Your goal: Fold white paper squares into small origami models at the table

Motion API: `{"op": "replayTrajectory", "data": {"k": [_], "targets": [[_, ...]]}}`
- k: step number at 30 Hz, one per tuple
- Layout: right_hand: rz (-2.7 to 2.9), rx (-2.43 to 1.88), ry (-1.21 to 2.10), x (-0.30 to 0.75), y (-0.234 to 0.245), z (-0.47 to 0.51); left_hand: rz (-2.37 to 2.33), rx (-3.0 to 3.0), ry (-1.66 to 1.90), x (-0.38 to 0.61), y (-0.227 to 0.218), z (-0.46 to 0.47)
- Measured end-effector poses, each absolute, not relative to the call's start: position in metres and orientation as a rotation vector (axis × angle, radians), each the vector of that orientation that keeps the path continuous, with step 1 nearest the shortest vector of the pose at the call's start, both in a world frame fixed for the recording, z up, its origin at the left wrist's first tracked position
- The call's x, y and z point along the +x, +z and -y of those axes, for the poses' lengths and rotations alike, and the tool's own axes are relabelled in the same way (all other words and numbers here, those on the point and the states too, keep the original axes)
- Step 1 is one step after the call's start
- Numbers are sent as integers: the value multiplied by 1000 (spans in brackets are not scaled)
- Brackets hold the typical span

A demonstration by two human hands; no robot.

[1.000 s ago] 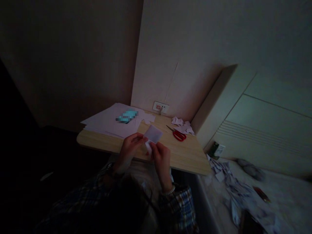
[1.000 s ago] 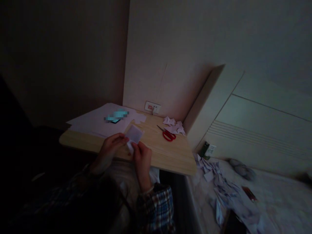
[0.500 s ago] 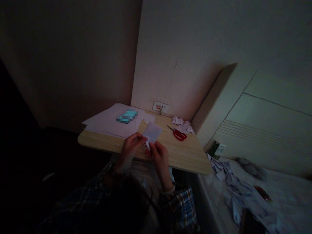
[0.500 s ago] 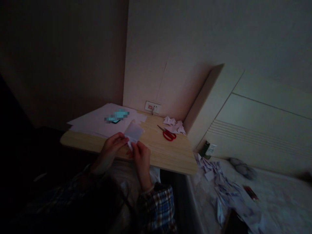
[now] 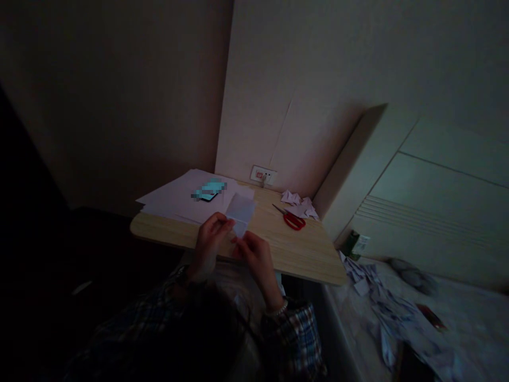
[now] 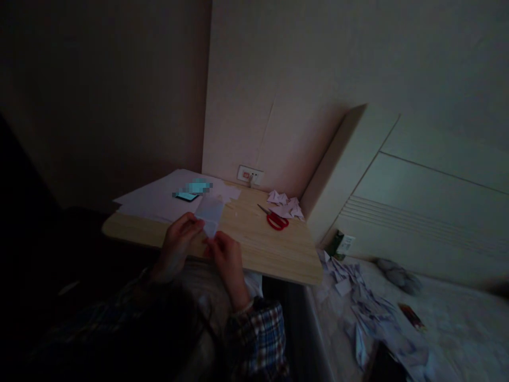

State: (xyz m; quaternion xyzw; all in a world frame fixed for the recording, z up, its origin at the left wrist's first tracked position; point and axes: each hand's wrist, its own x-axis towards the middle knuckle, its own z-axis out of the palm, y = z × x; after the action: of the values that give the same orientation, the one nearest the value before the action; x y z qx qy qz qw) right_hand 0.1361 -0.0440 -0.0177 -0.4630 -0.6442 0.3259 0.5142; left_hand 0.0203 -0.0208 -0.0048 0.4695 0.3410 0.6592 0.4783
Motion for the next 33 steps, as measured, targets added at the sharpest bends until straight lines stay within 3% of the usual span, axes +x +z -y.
{"op": "replayTrajectory", "data": {"k": [18,33], "targets": [[1313,-1048,592,158,-6,53,-899,1726,1587,13,-4,17],[1343,-1040,368,156,-6,53,-691,1556,1434,16,-2,24]]}}
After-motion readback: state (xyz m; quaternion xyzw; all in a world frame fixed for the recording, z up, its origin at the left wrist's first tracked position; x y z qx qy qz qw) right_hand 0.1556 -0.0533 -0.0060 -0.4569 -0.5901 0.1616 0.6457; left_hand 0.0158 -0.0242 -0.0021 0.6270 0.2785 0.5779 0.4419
